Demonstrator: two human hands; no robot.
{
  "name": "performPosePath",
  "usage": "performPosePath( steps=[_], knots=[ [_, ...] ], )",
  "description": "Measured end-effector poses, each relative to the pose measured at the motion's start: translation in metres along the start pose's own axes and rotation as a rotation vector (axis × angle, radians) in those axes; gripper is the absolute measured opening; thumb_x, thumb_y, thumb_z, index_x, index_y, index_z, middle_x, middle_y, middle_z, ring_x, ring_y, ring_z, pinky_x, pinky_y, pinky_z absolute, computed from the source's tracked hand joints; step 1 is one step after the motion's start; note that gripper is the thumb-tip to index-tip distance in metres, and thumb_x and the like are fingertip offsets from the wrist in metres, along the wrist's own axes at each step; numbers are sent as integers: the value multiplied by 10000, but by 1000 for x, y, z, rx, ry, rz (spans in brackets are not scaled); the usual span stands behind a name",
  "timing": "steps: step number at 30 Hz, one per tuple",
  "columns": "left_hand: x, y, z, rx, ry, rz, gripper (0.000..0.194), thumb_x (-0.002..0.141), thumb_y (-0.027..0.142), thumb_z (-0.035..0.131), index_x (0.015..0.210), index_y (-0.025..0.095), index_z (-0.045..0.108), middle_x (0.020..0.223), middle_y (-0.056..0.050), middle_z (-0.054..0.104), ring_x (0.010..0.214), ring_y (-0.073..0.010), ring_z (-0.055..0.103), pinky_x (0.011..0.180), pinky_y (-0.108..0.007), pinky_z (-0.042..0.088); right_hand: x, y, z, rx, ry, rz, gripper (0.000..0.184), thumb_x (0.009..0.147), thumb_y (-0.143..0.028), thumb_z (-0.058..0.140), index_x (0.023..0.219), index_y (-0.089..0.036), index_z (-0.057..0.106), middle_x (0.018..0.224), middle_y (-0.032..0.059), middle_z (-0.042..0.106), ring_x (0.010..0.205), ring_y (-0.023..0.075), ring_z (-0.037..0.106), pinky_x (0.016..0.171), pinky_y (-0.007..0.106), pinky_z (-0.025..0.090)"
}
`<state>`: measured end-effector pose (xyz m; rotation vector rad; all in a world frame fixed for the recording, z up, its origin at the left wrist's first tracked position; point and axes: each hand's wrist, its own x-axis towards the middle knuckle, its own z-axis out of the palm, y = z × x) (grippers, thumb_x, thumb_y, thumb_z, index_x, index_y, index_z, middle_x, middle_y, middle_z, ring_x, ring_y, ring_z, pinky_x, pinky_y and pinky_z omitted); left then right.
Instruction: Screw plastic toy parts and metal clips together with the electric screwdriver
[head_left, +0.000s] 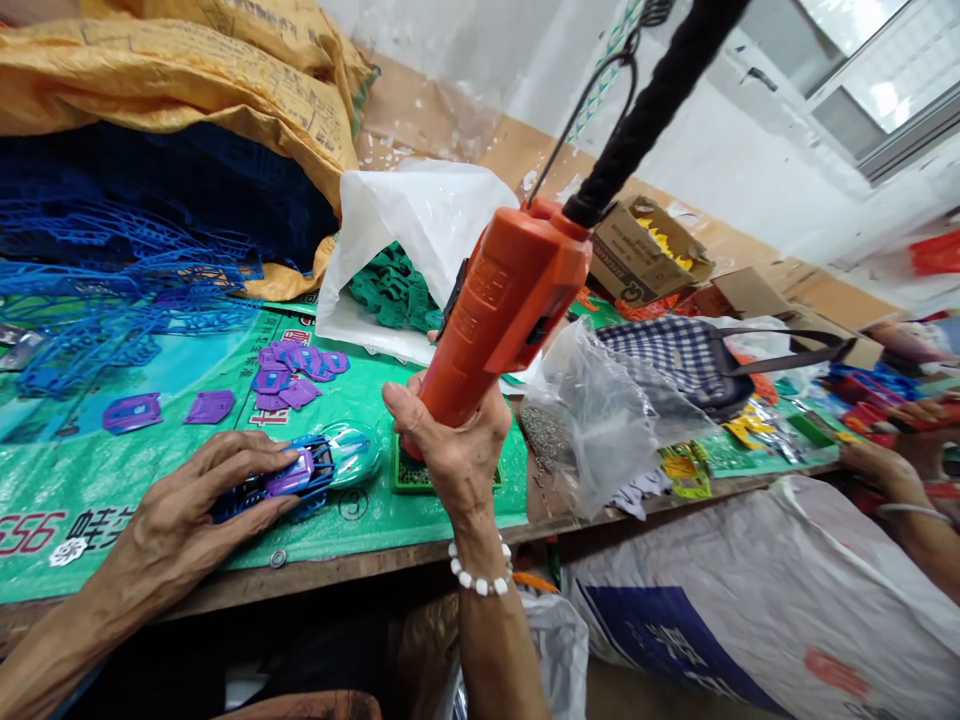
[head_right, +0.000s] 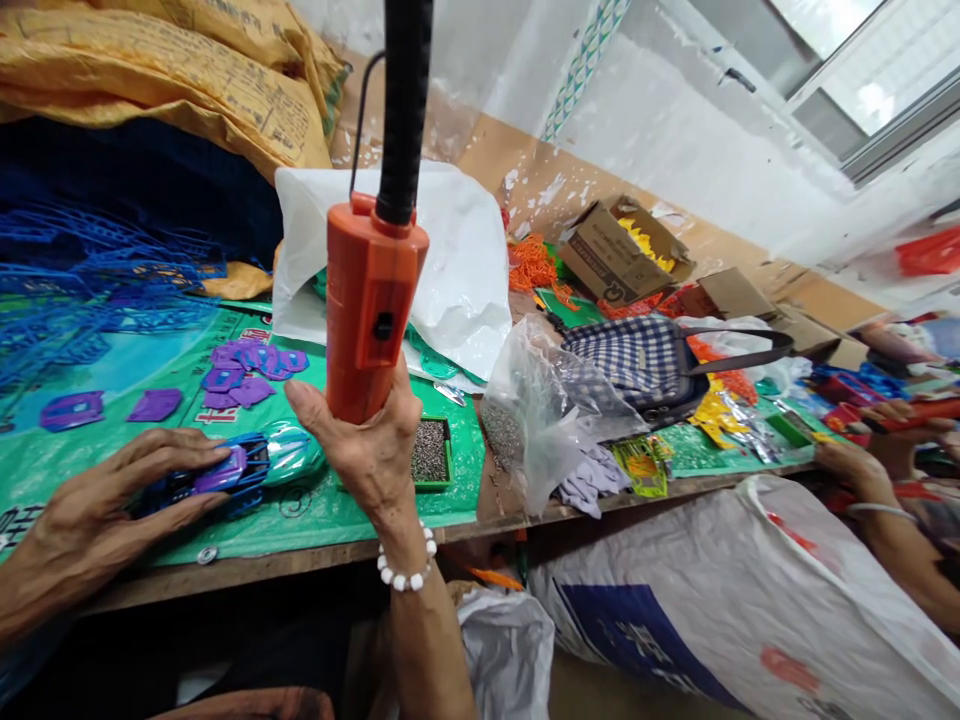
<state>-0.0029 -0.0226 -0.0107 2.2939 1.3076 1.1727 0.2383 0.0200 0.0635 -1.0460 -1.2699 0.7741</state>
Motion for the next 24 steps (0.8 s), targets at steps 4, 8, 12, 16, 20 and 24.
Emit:
performPosePath(
  steps=[4,8,12,16,20,24],
  knots=[
    [3,3,-2,31,-10,27,309,974,527,604,1181,312,686,1139,9,721,1075,-145,708,1037,-226,516,3,-5,1,2,22,-21,564,644,-449,872,1106,-247,621,763,-38,641,574,163,617,563,329,555],
    [4,4,-3,53,-48,24,327,983,547,578,1169,300,684,1134,1,716,1078,-139,706,1015,-213,525,4,-4,3,45,20,-3,545,654,-449,871,1085,-247,605,720,-50,618,546,155,603,513,305,517],
    [3,3,-2,46,-19,42,322,982,537,589,1176,295,674,1132,7,705,1081,-124,694,1030,-195,511,3,0,6,36,16,-6,506,663,-445,866,1046,-248,599,690,-53,616,519,145,577,478,290,482],
    [2,2,-1,49,1,54,317,978,547,588,1177,314,672,1122,21,715,1068,-124,697,1027,-198,520,5,4,7,-32,21,-14,519,668,-449,851,1089,-258,616,719,-33,633,554,153,578,505,307,508],
    [-1,1,-1,40,-10,4,346,962,575,595,1163,308,684,1130,5,708,1061,-153,709,1018,-241,551,7,8,7,-65,27,-29,514,679,-470,831,1098,-266,615,730,-30,632,565,153,573,517,308,513],
    [-2,-1,-1,29,-17,-19,350,949,557,625,1175,296,687,1146,-2,700,1087,-165,701,1029,-258,556,8,9,5,-63,24,-31,515,683,-474,830,1097,-261,611,722,-38,623,567,153,573,529,313,525]
  ],
)
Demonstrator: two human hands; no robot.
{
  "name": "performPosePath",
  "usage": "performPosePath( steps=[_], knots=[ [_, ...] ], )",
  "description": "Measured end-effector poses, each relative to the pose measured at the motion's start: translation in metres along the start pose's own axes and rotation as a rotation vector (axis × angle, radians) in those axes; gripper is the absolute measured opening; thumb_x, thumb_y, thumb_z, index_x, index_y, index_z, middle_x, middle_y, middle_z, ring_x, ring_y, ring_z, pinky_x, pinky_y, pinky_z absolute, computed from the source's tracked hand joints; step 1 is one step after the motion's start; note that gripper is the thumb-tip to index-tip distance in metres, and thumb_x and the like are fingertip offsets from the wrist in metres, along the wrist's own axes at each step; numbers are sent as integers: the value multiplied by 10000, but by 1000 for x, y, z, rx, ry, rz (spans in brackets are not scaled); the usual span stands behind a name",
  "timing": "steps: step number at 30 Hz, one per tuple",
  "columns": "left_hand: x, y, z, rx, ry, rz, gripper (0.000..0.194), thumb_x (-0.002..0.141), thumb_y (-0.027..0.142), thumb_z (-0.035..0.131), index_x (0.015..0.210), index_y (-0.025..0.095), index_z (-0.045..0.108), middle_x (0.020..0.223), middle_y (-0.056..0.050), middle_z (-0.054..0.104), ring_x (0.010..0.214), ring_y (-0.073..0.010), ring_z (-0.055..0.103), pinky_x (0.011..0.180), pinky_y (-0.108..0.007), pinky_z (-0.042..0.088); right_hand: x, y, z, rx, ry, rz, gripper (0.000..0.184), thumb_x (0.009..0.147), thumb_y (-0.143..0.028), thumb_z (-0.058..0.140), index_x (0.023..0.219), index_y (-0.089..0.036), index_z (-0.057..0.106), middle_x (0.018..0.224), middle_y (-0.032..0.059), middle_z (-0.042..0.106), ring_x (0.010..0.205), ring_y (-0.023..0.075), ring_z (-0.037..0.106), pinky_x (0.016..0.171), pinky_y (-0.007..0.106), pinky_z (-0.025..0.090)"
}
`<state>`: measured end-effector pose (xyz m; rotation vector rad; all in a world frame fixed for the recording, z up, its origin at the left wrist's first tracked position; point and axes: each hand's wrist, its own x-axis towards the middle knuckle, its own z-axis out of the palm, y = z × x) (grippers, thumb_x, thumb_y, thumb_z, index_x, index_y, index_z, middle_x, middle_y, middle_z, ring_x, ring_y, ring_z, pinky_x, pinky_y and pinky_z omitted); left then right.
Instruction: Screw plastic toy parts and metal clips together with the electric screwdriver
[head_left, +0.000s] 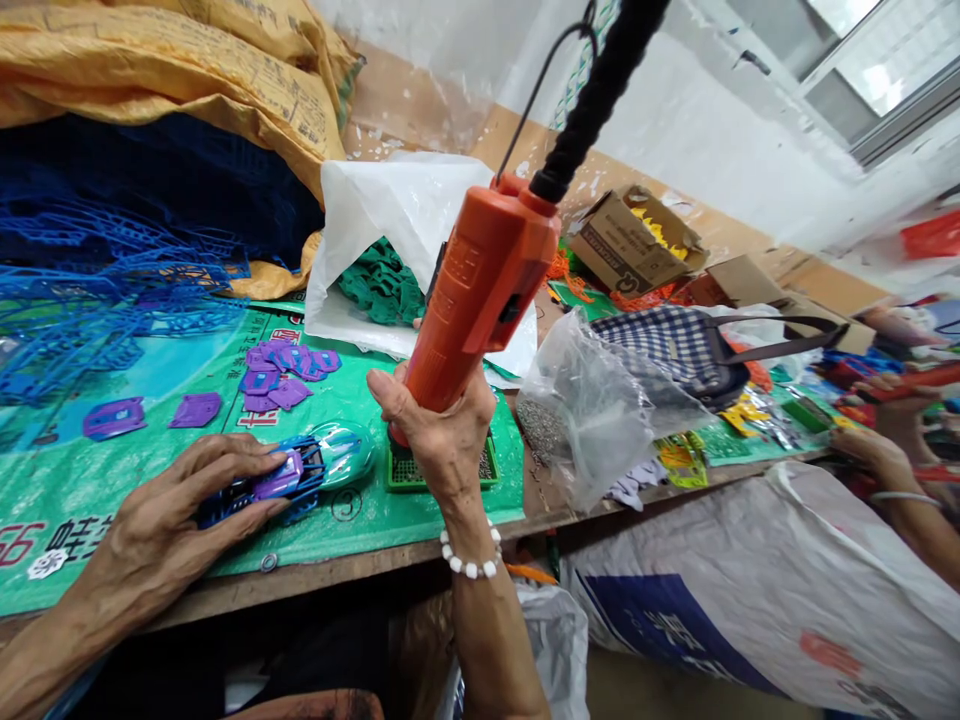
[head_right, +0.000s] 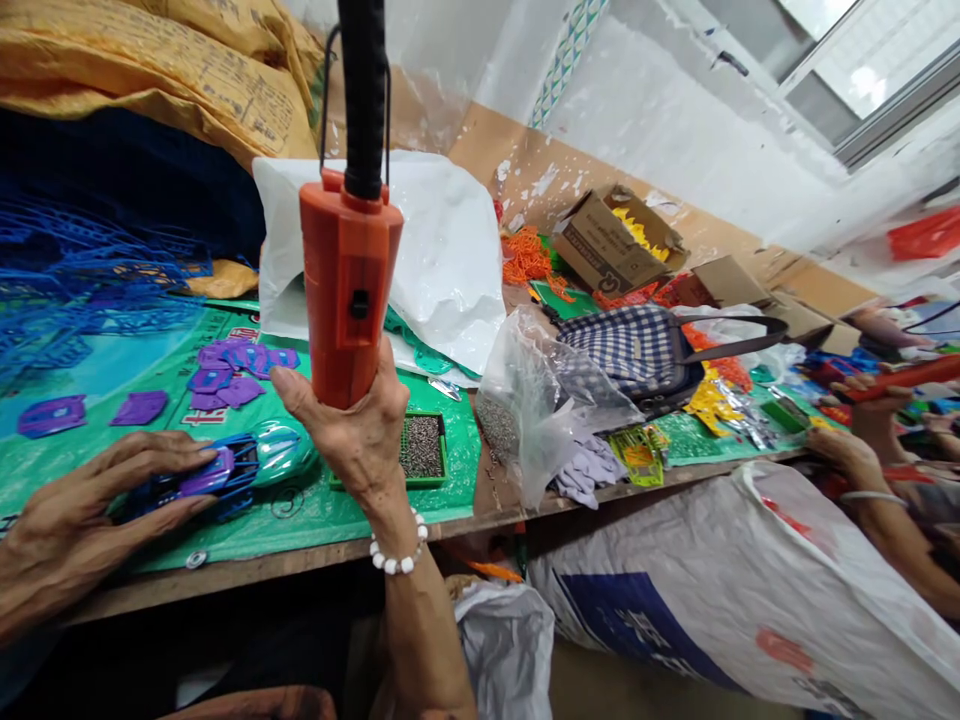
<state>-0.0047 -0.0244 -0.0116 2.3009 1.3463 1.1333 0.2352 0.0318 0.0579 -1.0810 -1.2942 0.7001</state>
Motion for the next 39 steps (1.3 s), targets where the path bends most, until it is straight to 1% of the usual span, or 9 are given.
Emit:
performPosePath(
  steps=[5,12,16,20,25,30,34,36,39],
  knots=[
    [1,-1,1,-7,13,-4,354,935,571,638,1147,295,700,1118,-1,706,1052,-171,708,1019,-272,568,-1,-4,0,29,-5,1,510,691,-473,841,1094,-252,619,730,-29,634,582,166,605,549,329,554],
    [-3,-4,-1,-11,-6,-20,355,931,572,644,1174,316,686,1149,12,692,1085,-154,686,1079,-256,521,-1,-8,-1,12,-4,27,536,673,-505,864,1086,-267,618,726,-18,644,592,176,612,542,337,564],
    [-3,-4,-1,6,-20,-45,356,932,579,636,1169,317,687,1162,0,691,1079,-178,692,1072,-312,543,-1,-10,0,16,-9,39,563,648,-525,864,1075,-249,623,696,-35,640,561,163,595,525,323,552],
    [0,-2,0,-3,-9,-4,334,948,549,630,1186,318,672,1142,-3,695,1072,-182,694,1041,-316,562,-2,-11,0,5,8,33,563,643,-521,850,1072,-239,619,699,-51,626,560,147,568,529,306,537],
    [4,4,-1,34,-26,38,326,970,519,616,1205,299,666,1155,-5,703,1087,-168,699,1023,-276,552,-3,-14,0,33,35,46,561,637,-455,870,1085,-227,623,740,-33,625,592,166,613,553,321,548],
    [3,6,3,8,22,35,328,956,511,640,1176,272,684,1140,-19,713,1051,-187,716,968,-284,580,1,-24,-4,10,86,3,439,666,-455,867,950,-247,606,710,-40,628,577,164,614,568,332,565],
    [-1,3,11,-90,37,30,241,956,386,673,1164,265,694,1175,-37,706,1096,-200,705,975,-296,579,8,-37,-5,-31,109,-51,383,705,-469,862,887,-248,606,688,-28,652,535,161,605,539,336,556],
    [-2,3,13,-117,44,26,244,945,343,693,1173,255,694,1188,-40,706,1112,-198,699,989,-302,573,10,-44,-2,35,106,-75,357,732,-443,861,909,-250,619,674,-48,643,494,147,601,504,321,550],
    [0,6,15,-161,32,33,237,959,286,672,1189,237,698,1171,-43,715,1116,-185,691,988,-297,570,10,-53,6,147,98,-107,270,747,-385,865,844,-227,669,651,-58,614,473,131,603,458,289,522]
  ],
)
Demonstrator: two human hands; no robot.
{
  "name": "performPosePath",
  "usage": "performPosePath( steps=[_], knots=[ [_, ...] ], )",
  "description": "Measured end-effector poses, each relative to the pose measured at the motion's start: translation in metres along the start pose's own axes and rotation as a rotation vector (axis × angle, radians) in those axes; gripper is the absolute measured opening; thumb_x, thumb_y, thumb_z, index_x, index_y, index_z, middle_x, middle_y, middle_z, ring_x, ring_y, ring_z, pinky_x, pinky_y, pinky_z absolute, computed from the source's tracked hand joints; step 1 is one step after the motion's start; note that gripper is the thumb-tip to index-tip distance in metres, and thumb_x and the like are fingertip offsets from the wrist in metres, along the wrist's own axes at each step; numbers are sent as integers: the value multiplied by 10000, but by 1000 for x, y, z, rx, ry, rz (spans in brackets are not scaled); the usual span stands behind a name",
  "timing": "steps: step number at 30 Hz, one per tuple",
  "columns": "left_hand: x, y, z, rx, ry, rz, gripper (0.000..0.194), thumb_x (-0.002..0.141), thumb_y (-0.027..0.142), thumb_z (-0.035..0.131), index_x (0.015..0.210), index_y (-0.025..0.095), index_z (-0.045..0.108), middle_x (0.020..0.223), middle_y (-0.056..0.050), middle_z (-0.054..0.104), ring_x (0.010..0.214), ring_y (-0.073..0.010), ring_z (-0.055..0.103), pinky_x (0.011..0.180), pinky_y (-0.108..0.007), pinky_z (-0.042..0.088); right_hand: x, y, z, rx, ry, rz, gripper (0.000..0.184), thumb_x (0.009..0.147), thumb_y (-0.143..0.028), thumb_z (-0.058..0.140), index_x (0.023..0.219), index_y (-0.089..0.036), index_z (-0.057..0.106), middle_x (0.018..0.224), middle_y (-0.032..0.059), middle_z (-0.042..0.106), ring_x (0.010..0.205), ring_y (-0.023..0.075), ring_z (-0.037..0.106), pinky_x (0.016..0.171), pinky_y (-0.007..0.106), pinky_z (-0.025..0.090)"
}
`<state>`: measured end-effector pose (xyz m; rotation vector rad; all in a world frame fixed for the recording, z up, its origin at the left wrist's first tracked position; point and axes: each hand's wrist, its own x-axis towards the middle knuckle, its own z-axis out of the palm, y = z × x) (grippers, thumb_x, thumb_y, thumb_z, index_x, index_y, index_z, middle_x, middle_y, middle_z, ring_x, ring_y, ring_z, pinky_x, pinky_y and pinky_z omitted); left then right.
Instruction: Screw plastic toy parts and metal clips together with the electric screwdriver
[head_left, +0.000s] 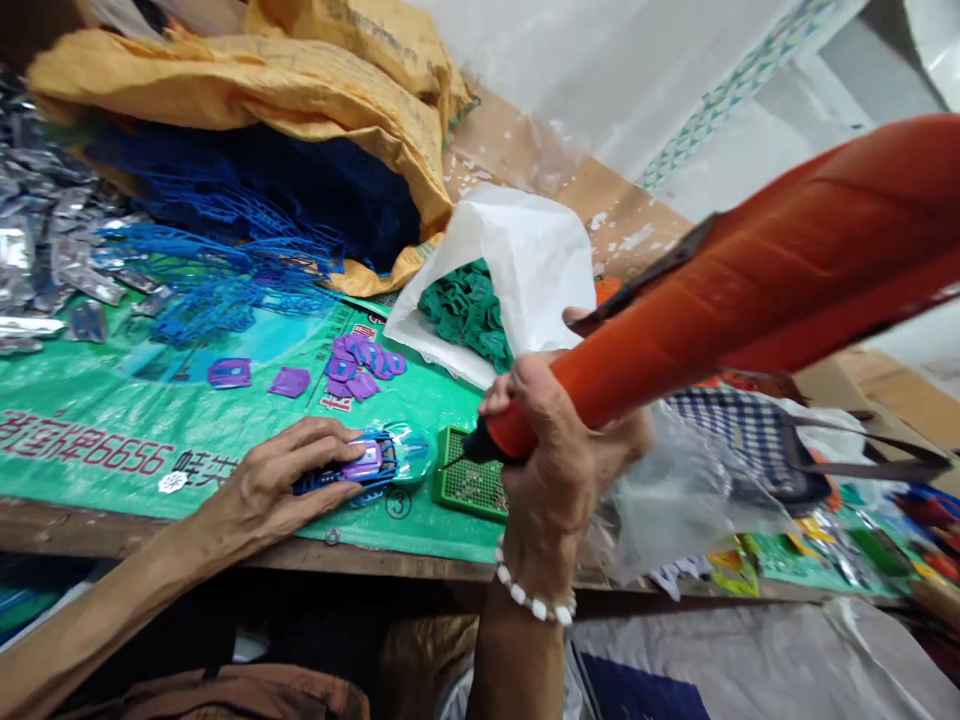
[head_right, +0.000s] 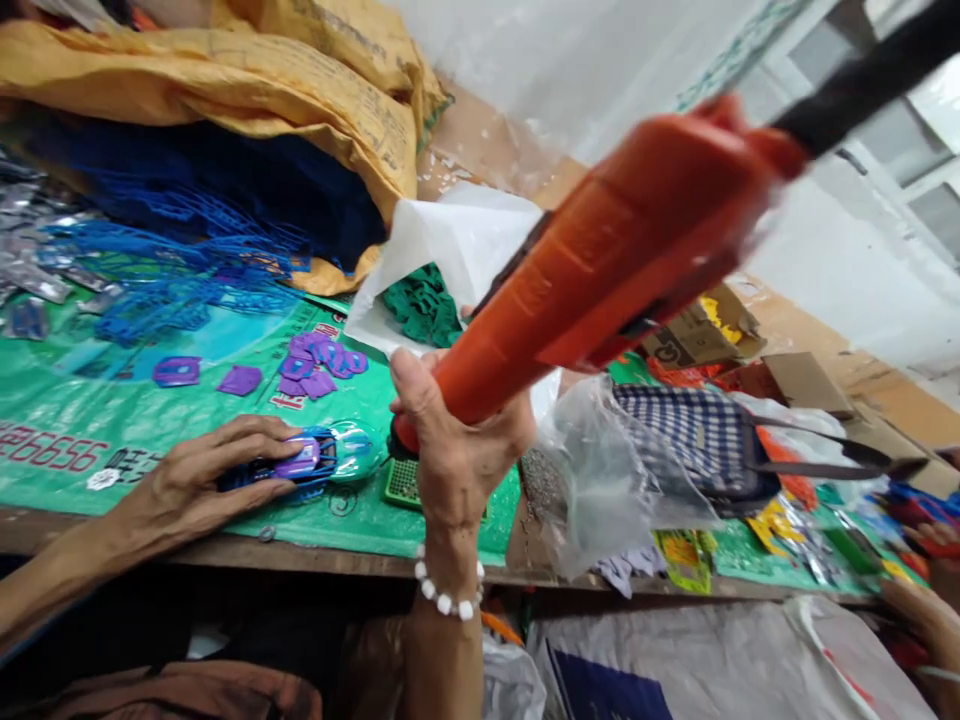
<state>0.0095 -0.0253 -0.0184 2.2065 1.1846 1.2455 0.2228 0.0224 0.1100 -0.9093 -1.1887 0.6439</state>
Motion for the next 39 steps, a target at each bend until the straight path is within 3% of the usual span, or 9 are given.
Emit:
performPosePath(
  steps=[3,8,12,17,22,27,29,35,39],
  knots=[
    [2,2,2,-61,20,17,225,990,257,631,1202,214,692,1149,-54,719,1119,-169,675,981,-283,561,-3,-5,15,47,-24,-32,200,765,-334,842,743,-202,693,620,-56,591,475,118,589,477,284,520],
    [2,-2,13,-119,51,26,270,960,334,689,1190,193,690,1146,-79,708,1097,-190,668,957,-314,562,-13,-4,42,199,-117,-38,137,775,-242,825,828,-193,708,655,-69,614,474,110,603,465,266,515],
    [2,-3,20,-132,70,32,239,991,335,642,1178,197,701,1135,-77,700,1075,-186,667,936,-313,555,-18,-1,54,218,-174,-9,124,777,-233,813,783,-175,703,633,-64,604,473,108,601,459,259,510],
    [4,-1,21,-60,44,67,218,1010,325,612,1162,208,715,1112,-65,712,1046,-205,664,917,-352,530,-20,0,58,237,-179,-53,83,811,-178,780,831,-182,700,618,-64,610,476,98,576,465,243,502],
    [4,-1,22,-13,61,75,205,1020,313,596,1141,212,728,1095,-60,723,1013,-206,673,892,-355,521,-21,-2,61,274,-167,-36,418,813,-135,768,1201,-216,637,633,-75,632,487,114,571,461,247,503],
    [4,-2,24,5,102,105,179,1011,289,614,1128,210,725,1097,-62,728,1012,-199,678,895,-341,517,-22,-1,61,243,-159,-46,119,809,-151,767,895,-181,690,617,-66,612,473,109,569,459,254,489],
    [4,-2,24,3,111,105,168,1011,280,615,1119,209,723,1089,-60,728,1004,-193,679,893,-334,516,-23,-1,60,243,-163,-50,91,809,-157,769,814,-175,680,616,-65,606,481,105,574,467,255,490],
    [5,-1,22,2,106,116,165,1016,272,603,1104,200,722,1076,-66,723,994,-192,677,875,-324,523,-23,-3,60,268,-157,-51,236,807,-147,773,1011,-202,668,638,-74,637,483,113,577,472,265,498],
    [5,0,21,2,112,105,181,1021,285,590,1109,202,726,1073,-69,723,992,-194,679,879,-329,530,-24,-3,60,267,-171,-57,161,813,-147,761,938,-189,669,637,-69,635,483,111,577,475,269,496]
  ],
)
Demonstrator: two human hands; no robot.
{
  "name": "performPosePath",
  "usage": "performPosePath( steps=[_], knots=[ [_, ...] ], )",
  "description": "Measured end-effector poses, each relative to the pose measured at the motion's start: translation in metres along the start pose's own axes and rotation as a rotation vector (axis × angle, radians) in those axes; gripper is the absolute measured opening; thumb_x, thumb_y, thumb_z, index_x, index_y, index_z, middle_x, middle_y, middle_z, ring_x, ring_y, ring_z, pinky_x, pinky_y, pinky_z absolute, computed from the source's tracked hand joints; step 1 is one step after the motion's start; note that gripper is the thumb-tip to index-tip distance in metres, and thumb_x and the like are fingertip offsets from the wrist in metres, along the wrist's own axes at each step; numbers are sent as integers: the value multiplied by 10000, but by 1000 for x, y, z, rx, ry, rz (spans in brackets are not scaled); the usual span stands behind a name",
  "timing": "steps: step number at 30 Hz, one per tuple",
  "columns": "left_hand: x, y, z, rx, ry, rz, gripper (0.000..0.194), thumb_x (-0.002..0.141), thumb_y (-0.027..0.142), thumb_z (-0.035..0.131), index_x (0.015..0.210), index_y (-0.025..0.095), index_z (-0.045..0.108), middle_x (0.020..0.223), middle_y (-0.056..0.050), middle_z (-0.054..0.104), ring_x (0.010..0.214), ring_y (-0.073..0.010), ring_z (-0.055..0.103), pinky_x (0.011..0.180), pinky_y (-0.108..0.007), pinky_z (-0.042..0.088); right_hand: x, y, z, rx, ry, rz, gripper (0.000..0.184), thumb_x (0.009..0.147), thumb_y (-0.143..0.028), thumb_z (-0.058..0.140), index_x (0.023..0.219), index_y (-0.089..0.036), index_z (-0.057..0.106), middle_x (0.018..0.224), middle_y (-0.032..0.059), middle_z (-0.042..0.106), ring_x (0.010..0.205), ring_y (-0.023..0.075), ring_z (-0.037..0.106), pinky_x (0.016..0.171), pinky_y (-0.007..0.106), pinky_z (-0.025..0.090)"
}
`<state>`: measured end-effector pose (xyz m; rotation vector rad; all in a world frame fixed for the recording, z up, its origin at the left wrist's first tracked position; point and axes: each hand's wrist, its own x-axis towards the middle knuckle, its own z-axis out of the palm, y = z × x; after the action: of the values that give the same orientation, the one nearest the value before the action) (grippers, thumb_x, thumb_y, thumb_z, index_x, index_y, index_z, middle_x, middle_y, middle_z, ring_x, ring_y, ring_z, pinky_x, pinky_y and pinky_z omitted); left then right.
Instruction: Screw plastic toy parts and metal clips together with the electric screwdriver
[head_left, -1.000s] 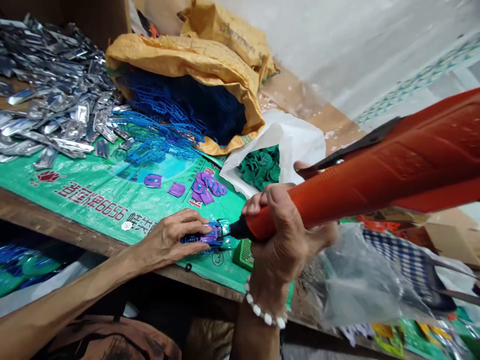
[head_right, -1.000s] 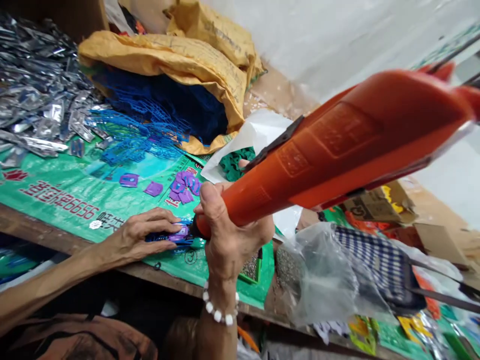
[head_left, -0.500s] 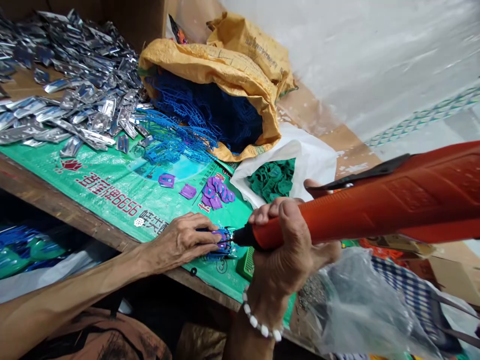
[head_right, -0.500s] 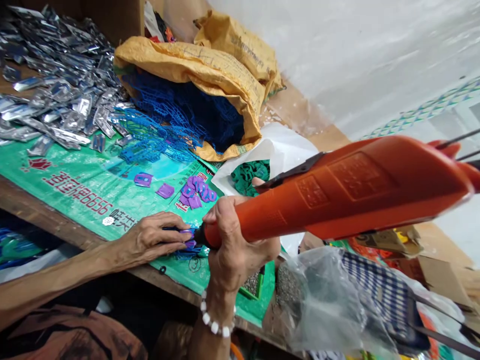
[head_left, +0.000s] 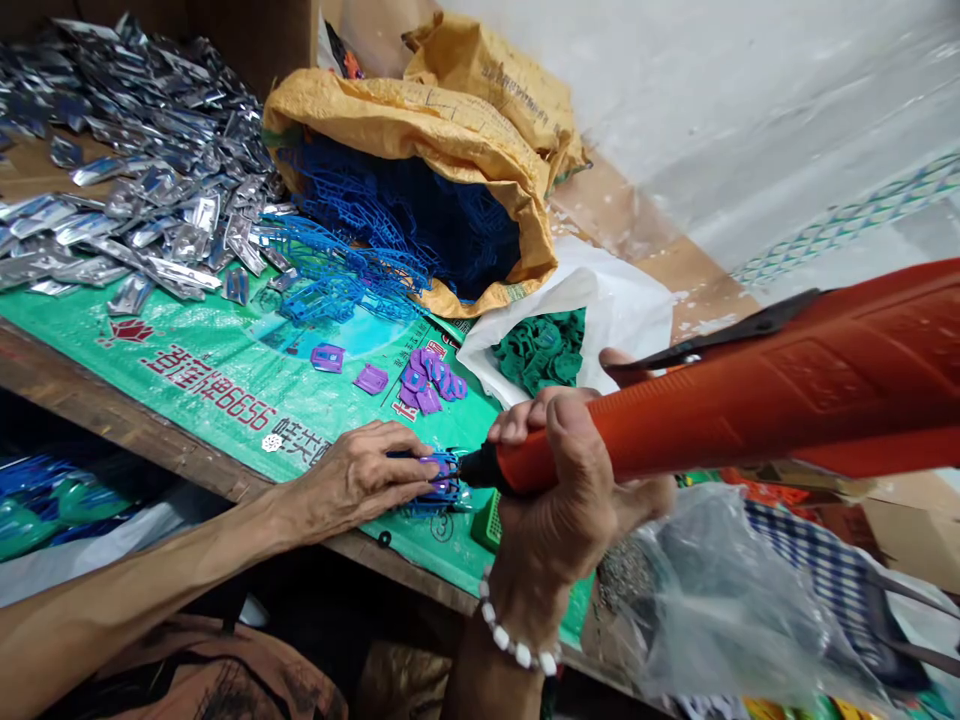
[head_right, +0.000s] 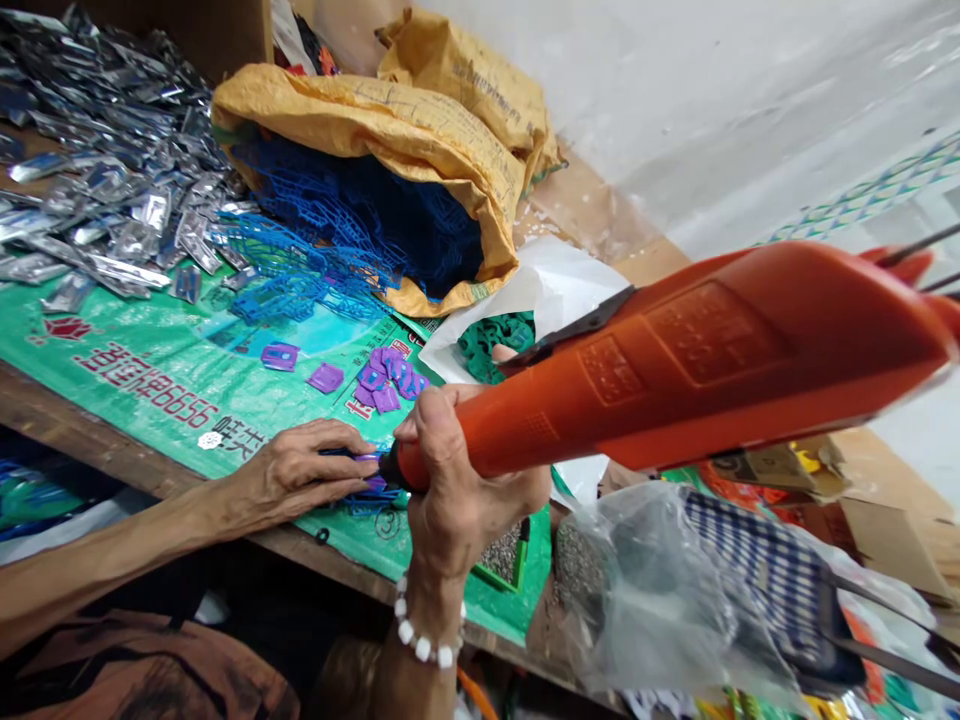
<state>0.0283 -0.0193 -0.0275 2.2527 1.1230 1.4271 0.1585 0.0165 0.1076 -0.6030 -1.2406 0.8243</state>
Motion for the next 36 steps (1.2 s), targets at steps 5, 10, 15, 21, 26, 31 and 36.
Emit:
performPosePath(
  steps=[5,10,15,21,26,31,36],
  knots=[
    [1,0,-1,3,-12,6,190,1025,287,580,1103,199,729,1075,-73,720,987,-193,679,873,-326,539,-1,1,0,-16,3,-1,222,822,-156,764,1010,-198,653,654,-78,630,491,111,587,483,272,501],
    [0,0,-1,-18,-11,-7,189,1030,286,572,1112,210,725,1077,-68,719,997,-187,680,888,-327,547,-2,2,-1,-44,15,17,362,815,-159,766,1153,-196,642,659,-77,636,488,122,588,496,292,508],
    [-5,-2,1,-66,-44,-26,276,984,360,651,1198,189,683,1162,-99,710,1082,-227,663,939,-373,542,-2,0,-1,-30,22,19,388,818,-152,762,1182,-197,635,666,-69,643,498,123,583,501,288,497],
    [-1,0,-3,-105,-71,-52,300,988,377,639,1212,180,668,1150,-106,712,1063,-229,670,924,-364,539,-2,-2,0,-9,4,9,417,813,-133,753,1205,-191,622,654,-72,638,487,121,567,481,279,485],
    [6,5,-7,-136,-86,-71,300,994,385,625,1190,162,665,1102,-100,715,1033,-229,668,902,-356,535,-5,-1,-2,-39,-11,35,327,809,-166,770,1109,-205,645,689,-68,635,486,114,600,463,264,511],
    [7,6,-8,-142,-98,-65,258,1001,362,616,1162,165,662,1063,-81,697,1015,-217,648,885,-339,521,-7,0,-3,-68,-2,64,353,798,-194,797,1117,-214,648,726,-63,639,467,106,607,452,261,530],
    [7,6,-8,-155,-100,-64,258,1006,383,602,1128,165,667,1042,-73,685,1002,-215,638,878,-334,513,-9,2,-2,-68,-10,65,370,781,-203,820,1110,-225,652,711,-58,626,478,124,609,453,273,523]
  ],
)
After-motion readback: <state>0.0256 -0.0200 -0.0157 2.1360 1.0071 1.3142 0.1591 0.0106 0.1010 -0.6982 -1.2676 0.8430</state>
